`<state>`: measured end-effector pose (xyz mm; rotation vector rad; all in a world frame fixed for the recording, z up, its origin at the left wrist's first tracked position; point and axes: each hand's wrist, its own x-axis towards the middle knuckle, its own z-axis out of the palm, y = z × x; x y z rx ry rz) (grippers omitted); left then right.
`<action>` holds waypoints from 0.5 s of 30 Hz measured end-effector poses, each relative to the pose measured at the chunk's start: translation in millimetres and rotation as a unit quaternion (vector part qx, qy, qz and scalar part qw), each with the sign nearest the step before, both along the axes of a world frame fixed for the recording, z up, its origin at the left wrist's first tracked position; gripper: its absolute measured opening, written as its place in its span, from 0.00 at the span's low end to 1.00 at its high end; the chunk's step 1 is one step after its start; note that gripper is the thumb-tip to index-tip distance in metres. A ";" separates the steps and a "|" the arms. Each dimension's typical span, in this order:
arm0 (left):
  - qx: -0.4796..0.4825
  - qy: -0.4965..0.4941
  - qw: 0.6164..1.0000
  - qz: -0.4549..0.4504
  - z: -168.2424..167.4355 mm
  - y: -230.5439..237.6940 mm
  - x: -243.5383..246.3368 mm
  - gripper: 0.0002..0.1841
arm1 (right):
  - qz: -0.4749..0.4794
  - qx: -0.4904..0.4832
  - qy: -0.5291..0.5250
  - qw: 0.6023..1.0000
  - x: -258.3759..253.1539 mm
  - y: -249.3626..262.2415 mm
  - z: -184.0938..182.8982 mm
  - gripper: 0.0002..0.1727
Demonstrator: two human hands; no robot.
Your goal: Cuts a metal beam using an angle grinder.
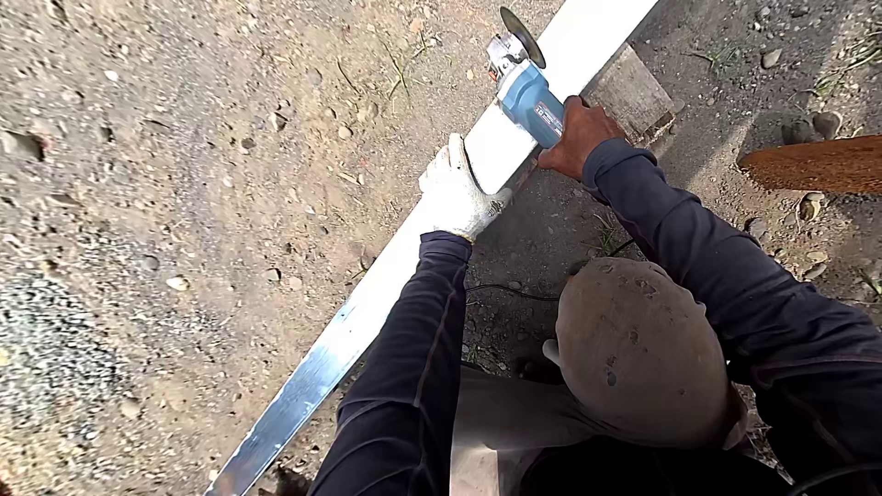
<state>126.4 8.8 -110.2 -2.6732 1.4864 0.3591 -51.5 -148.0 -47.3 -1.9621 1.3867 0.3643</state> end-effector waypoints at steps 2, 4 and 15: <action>-0.005 -0.005 1.000 -0.004 -2.2 0.5 0.4 0.72 | 0.002 -0.002 0.000 1.000 -1.1 0.2 -0.4 0.51; 0.002 -0.006 1.000 -0.003 -1.7 -0.2 0.9 0.72 | 0.002 -0.002 0.001 1.000 -1.6 0.1 -0.1 0.50; -0.001 -0.008 1.000 0.000 -0.6 -0.2 -0.5 0.71 | 0.004 0.008 0.003 1.000 -2.7 -1.9 1.1 0.50</action>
